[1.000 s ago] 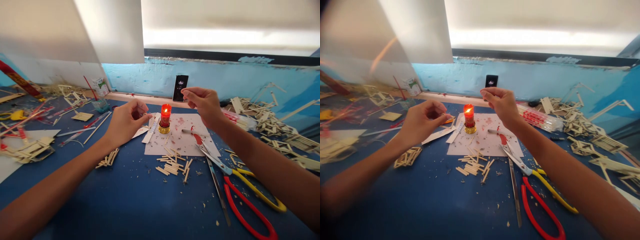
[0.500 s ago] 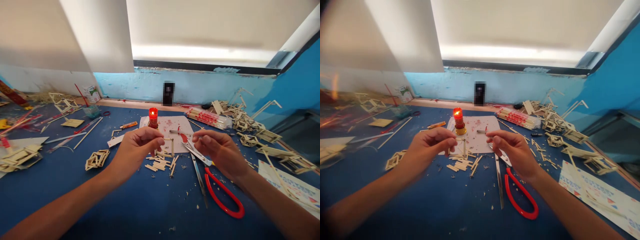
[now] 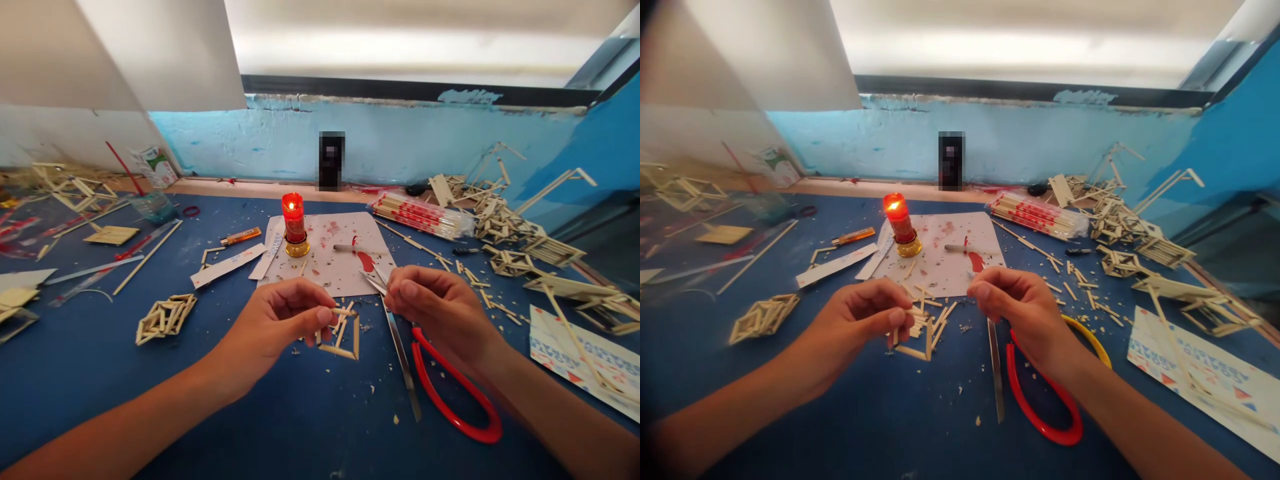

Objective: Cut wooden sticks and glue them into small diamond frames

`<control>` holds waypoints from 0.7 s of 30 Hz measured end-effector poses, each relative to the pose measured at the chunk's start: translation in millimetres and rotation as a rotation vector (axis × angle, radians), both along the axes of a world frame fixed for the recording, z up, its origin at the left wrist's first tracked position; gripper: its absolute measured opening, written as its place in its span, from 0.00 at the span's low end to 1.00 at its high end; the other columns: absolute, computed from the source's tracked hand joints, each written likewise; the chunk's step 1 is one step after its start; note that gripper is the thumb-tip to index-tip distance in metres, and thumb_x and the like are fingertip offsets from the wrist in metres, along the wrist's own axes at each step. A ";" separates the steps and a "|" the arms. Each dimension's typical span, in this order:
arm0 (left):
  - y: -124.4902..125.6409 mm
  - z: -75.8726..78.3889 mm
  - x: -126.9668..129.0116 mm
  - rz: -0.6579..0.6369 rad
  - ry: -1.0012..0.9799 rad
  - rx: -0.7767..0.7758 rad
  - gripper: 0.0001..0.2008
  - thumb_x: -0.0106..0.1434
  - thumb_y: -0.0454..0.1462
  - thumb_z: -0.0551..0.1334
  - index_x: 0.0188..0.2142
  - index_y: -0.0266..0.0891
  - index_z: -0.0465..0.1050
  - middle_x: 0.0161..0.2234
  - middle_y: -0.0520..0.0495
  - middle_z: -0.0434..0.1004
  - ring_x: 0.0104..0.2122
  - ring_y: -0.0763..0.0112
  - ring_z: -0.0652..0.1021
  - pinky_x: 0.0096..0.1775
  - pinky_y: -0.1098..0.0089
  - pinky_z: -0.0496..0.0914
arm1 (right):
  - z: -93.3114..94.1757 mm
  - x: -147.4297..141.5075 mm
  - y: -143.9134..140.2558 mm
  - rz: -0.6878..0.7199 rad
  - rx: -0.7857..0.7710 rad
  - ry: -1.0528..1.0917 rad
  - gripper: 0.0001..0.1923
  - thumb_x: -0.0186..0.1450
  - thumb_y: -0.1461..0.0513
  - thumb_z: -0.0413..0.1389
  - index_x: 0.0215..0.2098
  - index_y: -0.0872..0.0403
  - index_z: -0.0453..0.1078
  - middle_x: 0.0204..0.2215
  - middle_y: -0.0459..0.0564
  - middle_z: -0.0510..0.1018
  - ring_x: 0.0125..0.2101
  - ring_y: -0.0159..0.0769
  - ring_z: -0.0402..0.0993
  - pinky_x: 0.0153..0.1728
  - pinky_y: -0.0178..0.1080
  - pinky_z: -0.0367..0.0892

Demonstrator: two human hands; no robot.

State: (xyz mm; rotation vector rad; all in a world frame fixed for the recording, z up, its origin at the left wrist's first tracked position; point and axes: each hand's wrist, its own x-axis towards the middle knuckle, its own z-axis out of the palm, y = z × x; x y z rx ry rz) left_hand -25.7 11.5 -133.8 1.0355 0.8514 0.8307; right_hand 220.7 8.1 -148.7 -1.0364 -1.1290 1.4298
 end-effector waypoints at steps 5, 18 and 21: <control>-1.6 0.0 -2.1 -0.033 -0.008 -0.027 0.06 0.59 0.37 0.77 0.32 0.40 0.83 0.27 0.52 0.82 0.26 0.77 0.78 0.29 0.79 0.70 | 4.5 -3.5 -8.7 0.022 0.034 0.002 0.08 0.56 0.57 0.75 0.27 0.49 0.83 0.24 0.46 0.76 0.24 0.27 0.65 0.23 0.30 0.58; -5.2 -3.2 -4.0 -0.046 -0.013 -0.047 0.05 0.59 0.36 0.76 0.32 0.40 0.83 0.27 0.52 0.82 0.26 0.78 0.78 0.30 0.79 0.69 | 2.9 -5.9 -13.9 0.037 0.030 0.015 0.08 0.61 0.56 0.72 0.31 0.49 0.81 0.20 0.42 0.76 0.14 0.24 0.69 0.17 0.28 0.60; -4.7 -3.5 -3.2 -0.044 -0.010 -0.047 0.06 0.59 0.37 0.76 0.32 0.39 0.83 0.26 0.51 0.82 0.25 0.77 0.77 0.29 0.78 0.69 | 2.1 -2.9 -12.6 0.077 0.055 -0.002 0.08 0.67 0.55 0.67 0.35 0.51 0.80 0.21 0.42 0.78 0.15 0.26 0.74 0.20 0.31 0.65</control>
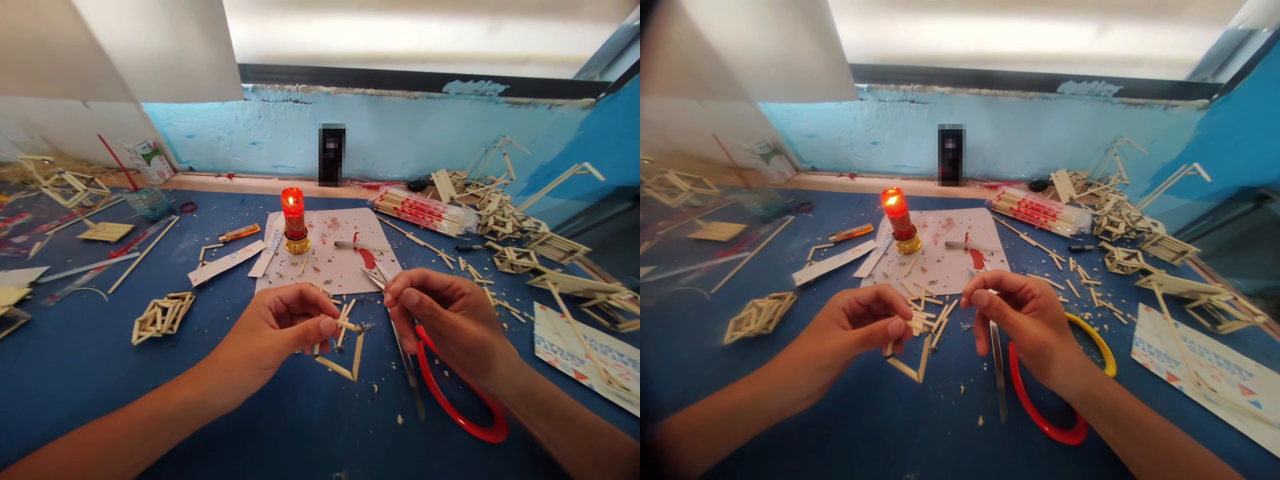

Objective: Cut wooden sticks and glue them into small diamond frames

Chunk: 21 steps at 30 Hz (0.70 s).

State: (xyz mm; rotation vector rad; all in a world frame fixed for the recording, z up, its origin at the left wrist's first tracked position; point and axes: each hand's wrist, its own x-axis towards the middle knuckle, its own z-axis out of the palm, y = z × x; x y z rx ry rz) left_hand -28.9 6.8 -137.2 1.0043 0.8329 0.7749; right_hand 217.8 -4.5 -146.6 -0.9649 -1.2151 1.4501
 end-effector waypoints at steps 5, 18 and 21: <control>1.2 0.8 0.4 -0.003 0.019 0.013 0.06 0.59 0.37 0.76 0.32 0.40 0.83 0.26 0.51 0.80 0.25 0.76 0.76 0.29 0.77 0.69 | -2.8 3.8 2.4 0.030 0.037 0.014 0.12 0.74 0.54 0.59 0.36 0.51 0.78 0.23 0.43 0.78 0.16 0.28 0.74 0.20 0.34 0.64; 1.9 3.0 -0.2 -0.009 0.030 0.018 0.06 0.59 0.37 0.76 0.33 0.39 0.82 0.25 0.52 0.80 0.25 0.77 0.75 0.29 0.78 0.68 | 1.6 -2.5 -4.6 -0.019 0.081 -0.047 0.14 0.61 0.59 0.72 0.26 0.52 0.73 0.23 0.42 0.74 0.19 0.24 0.66 0.18 0.29 0.60; 1.2 5.9 -0.4 -0.004 0.032 0.004 0.05 0.60 0.37 0.75 0.32 0.39 0.83 0.26 0.52 0.80 0.26 0.78 0.75 0.30 0.78 0.69 | 2.3 -2.0 -1.9 0.009 0.059 -0.032 0.10 0.63 0.60 0.71 0.28 0.51 0.76 0.22 0.43 0.78 0.20 0.27 0.75 0.22 0.29 0.69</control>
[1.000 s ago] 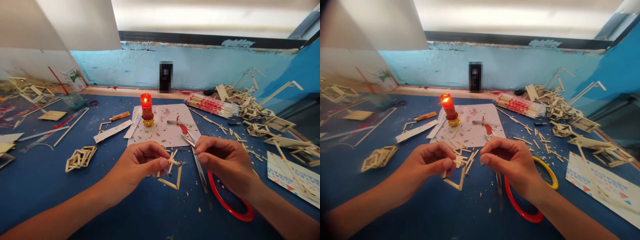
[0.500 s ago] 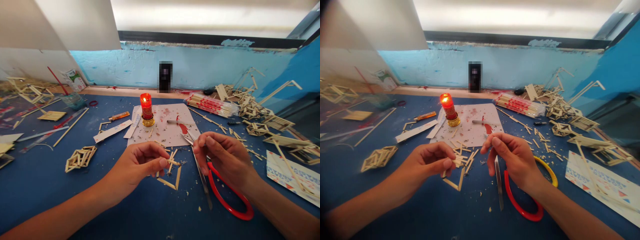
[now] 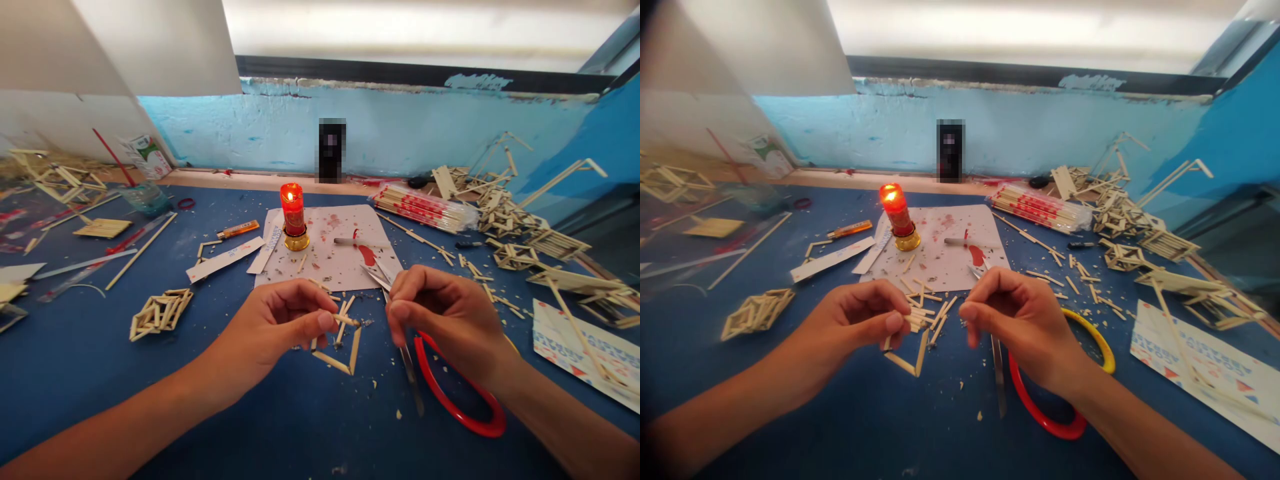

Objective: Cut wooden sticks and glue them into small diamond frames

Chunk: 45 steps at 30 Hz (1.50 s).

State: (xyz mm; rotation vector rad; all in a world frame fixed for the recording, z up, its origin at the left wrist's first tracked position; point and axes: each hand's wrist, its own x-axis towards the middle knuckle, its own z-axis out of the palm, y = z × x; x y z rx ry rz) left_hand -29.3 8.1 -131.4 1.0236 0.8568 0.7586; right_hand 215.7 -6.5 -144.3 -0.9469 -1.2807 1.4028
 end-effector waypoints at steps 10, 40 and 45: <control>-0.6 1.8 -0.3 0.015 -0.004 -0.020 0.05 0.59 0.36 0.76 0.32 0.40 0.83 0.26 0.52 0.80 0.25 0.78 0.75 0.30 0.78 0.69 | 1.6 0.3 -3.4 0.015 0.024 0.034 0.04 0.70 0.62 0.64 0.38 0.47 0.83 0.30 0.45 0.86 0.28 0.33 0.86 0.35 0.32 0.81; -2.8 3.4 -0.5 0.020 -0.034 0.020 0.04 0.61 0.35 0.75 0.32 0.38 0.83 0.27 0.51 0.84 0.26 0.78 0.79 0.27 0.82 0.72 | -8.7 18.0 22.5 -0.290 0.247 -0.509 0.05 0.68 0.61 0.63 0.42 0.44 0.78 0.35 0.41 0.84 0.34 0.31 0.80 0.35 0.34 0.72; -7.0 2.1 2.1 0.066 -0.092 0.015 0.04 0.59 0.31 0.76 0.31 0.38 0.83 0.28 0.52 0.86 0.27 0.81 0.80 0.32 0.84 0.75 | -5.6 13.1 14.5 -0.264 0.536 -0.803 0.20 0.76 0.65 0.48 0.59 0.46 0.75 0.62 0.46 0.76 0.65 0.39 0.67 0.65 0.46 0.59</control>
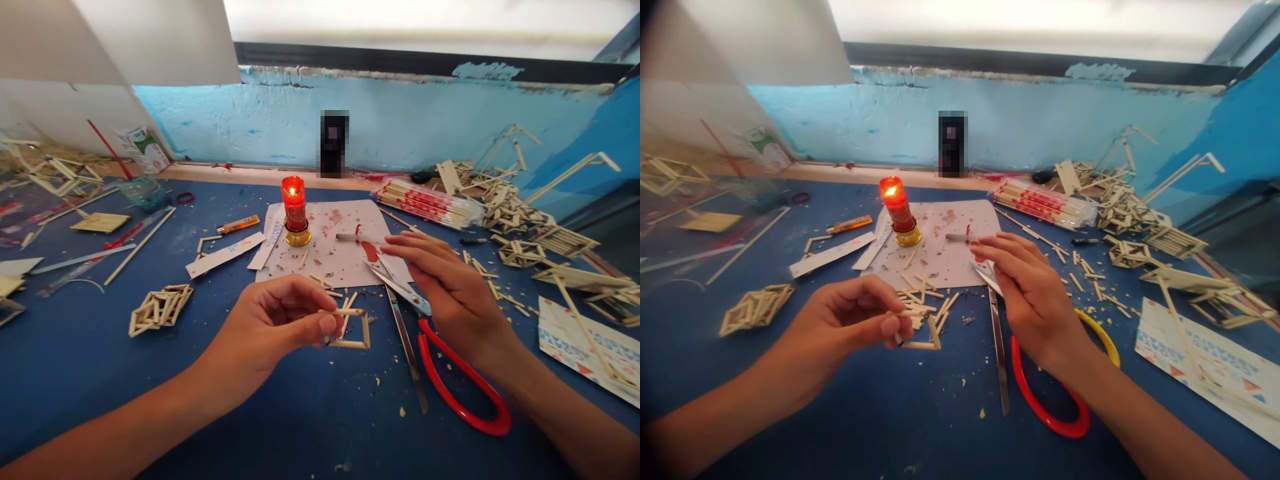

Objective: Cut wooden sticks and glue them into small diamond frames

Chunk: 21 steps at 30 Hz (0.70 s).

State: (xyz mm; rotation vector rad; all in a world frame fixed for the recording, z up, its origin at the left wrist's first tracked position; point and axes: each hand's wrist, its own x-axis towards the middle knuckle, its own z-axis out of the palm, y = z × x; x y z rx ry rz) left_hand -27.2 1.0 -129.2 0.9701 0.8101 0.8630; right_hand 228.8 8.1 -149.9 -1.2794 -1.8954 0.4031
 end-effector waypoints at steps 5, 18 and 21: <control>-2.4 -2.5 2.6 0.006 -0.049 -0.050 0.06 0.58 0.31 0.77 0.31 0.38 0.83 0.28 0.51 0.87 0.28 0.79 0.83 0.34 0.82 0.77 | 7.9 -11.5 -17.2 0.023 -0.085 -0.047 0.14 0.75 0.54 0.53 0.40 0.49 0.80 0.28 0.45 0.82 0.30 0.38 0.78 0.36 0.43 0.69; -7.2 -9.1 5.5 -0.020 -0.072 -0.020 0.06 0.60 0.32 0.75 0.33 0.38 0.81 0.30 0.51 0.86 0.29 0.75 0.84 0.36 0.78 0.80 | 13.5 -21.5 -43.2 0.252 -0.299 0.361 0.08 0.75 0.55 0.55 0.50 0.41 0.73 0.40 0.42 0.80 0.39 0.32 0.77 0.41 0.32 0.71; -7.2 -10.3 6.1 -0.042 -0.084 -0.018 0.05 0.61 0.32 0.75 0.34 0.38 0.81 0.31 0.51 0.85 0.30 0.75 0.84 0.36 0.77 0.80 | 9.9 -20.7 -43.3 0.251 -0.301 0.378 0.09 0.76 0.58 0.54 0.52 0.41 0.74 0.41 0.42 0.80 0.41 0.32 0.78 0.43 0.32 0.72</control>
